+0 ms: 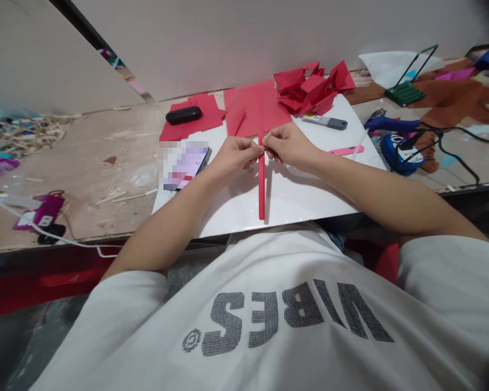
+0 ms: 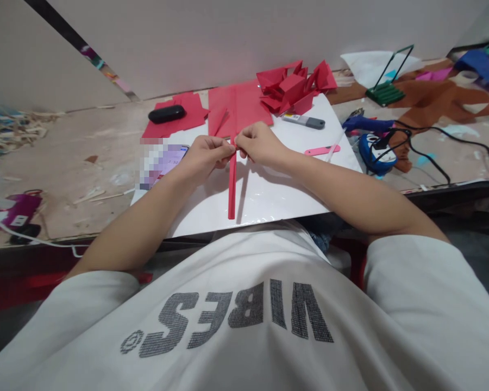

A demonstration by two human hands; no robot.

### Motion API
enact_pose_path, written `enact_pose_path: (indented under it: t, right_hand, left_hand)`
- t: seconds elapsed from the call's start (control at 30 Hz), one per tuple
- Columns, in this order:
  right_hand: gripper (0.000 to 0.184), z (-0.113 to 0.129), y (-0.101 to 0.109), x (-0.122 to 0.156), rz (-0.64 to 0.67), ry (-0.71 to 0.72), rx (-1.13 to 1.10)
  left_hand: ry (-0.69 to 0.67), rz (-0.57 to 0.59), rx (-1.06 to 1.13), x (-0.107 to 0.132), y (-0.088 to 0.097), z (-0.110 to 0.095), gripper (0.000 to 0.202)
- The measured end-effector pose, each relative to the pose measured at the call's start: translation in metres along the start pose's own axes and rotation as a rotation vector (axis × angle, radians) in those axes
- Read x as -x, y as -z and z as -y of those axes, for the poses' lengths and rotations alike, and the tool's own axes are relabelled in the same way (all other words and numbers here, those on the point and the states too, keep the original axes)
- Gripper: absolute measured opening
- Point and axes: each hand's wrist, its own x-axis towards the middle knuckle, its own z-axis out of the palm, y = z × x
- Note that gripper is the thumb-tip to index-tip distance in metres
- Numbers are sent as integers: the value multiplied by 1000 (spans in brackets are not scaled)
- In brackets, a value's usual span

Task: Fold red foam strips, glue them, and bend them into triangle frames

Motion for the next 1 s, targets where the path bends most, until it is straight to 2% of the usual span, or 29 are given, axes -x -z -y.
enact_pose_path:
  t: [0.2, 0.33, 0.53, 0.67, 0.8, 1.0]
  right_hand:
    - [36, -5, 5, -5, -44, -37, -73]
    - [37, -8, 4, -5, 20, -45, -98]
    - [36, -4, 3, 0, 95, -32, -115]
    - [34, -3, 2, 0, 66, -32, -96]
    - [36, -6, -1, -2, 5, -38, -76]
    - [35, -7, -2, -5, -7, -81, -181]
  left_hand:
    - [10, -36, 76, -1, -2, -1, 24]
    - [26, -64, 75, -1, -1, -2, 18]
    - [-7, -28, 80, -1, 1, 2, 18]
    - [14, -19, 72, 0, 0, -1, 15]
    - [1, 56, 15, 2, -1, -3, 15]
    - [28, 58, 20, 2, -3, 0, 23]
